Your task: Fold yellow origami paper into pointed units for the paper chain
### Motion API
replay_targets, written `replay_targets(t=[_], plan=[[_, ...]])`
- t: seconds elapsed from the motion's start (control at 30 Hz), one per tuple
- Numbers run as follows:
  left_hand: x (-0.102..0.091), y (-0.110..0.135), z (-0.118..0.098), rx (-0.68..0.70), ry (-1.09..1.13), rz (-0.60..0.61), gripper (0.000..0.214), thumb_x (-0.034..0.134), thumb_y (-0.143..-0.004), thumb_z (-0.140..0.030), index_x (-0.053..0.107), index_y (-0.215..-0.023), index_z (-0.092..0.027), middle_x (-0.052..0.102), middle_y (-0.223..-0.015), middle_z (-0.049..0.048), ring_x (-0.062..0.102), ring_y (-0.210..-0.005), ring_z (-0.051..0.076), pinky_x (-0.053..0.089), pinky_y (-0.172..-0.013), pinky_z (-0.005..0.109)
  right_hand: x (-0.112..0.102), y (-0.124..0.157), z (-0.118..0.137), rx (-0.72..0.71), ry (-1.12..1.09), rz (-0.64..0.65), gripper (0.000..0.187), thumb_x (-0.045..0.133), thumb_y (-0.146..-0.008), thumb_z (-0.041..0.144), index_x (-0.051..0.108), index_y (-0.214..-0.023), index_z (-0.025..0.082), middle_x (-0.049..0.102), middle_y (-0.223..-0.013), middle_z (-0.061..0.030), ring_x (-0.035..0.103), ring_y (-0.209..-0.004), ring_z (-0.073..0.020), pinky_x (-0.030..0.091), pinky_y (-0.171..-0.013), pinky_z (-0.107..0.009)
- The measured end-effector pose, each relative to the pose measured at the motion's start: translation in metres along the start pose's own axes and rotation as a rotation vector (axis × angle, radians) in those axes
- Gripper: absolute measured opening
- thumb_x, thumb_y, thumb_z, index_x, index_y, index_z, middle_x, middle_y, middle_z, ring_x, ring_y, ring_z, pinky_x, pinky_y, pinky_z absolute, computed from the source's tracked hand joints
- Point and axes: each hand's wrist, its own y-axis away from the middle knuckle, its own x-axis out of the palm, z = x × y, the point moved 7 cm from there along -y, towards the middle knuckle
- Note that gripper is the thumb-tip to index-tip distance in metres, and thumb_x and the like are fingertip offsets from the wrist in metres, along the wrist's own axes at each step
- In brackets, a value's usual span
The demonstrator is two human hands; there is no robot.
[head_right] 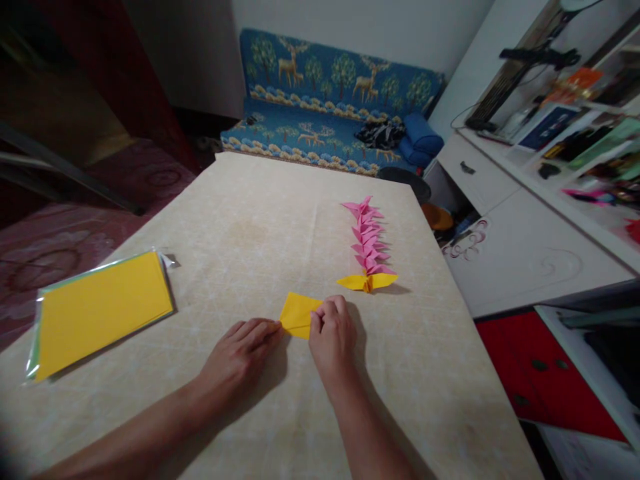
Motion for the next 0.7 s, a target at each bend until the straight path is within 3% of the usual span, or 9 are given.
replay_targets(t=[0.37,0.57,0.7], plan=[[-0.008,0.011,0.002,-0.045,0.016,-0.021,0.030,0.046,-0.084,-0.010,0.059,-0.110,-0.014,0.062,-0.109,0.0091,0.054,-0.099,0.023,0.044,-0.078,0.037,0.003,0.000,-0.002,0.019,-0.010,0.031,0.012,0.054,-0.079,0.017,0.047,-0.069,0.020,0.053,-0.084,-0.0019,0.050,-0.073,-0.0145,0.036,-0.062,-0.025],[-0.018,0.018,0.004,-0.090,0.069,-0.107,0.026,0.047,-0.083,-0.009,0.062,-0.104,-0.015,0.063,-0.102,0.0091,0.055,-0.092,0.022,0.043,-0.078,0.037,0.007,0.001,-0.005,0.020,-0.044,0.013,0.012,0.053,-0.079,0.016,0.047,-0.069,0.020,0.052,-0.085,-0.0024,0.050,-0.073,-0.0144,0.036,-0.062,-0.025],[-0.018,0.009,0.009,-0.145,0.133,-0.162,0.026,0.046,-0.085,-0.012,0.063,-0.104,-0.015,0.063,-0.098,0.0098,0.055,-0.089,0.021,0.043,-0.077,0.036,0.009,0.002,-0.007,0.033,-0.072,0.019,0.012,0.052,-0.080,0.016,0.046,-0.070,0.020,0.052,-0.085,-0.0023,0.050,-0.071,-0.0135,0.037,-0.060,-0.024]])
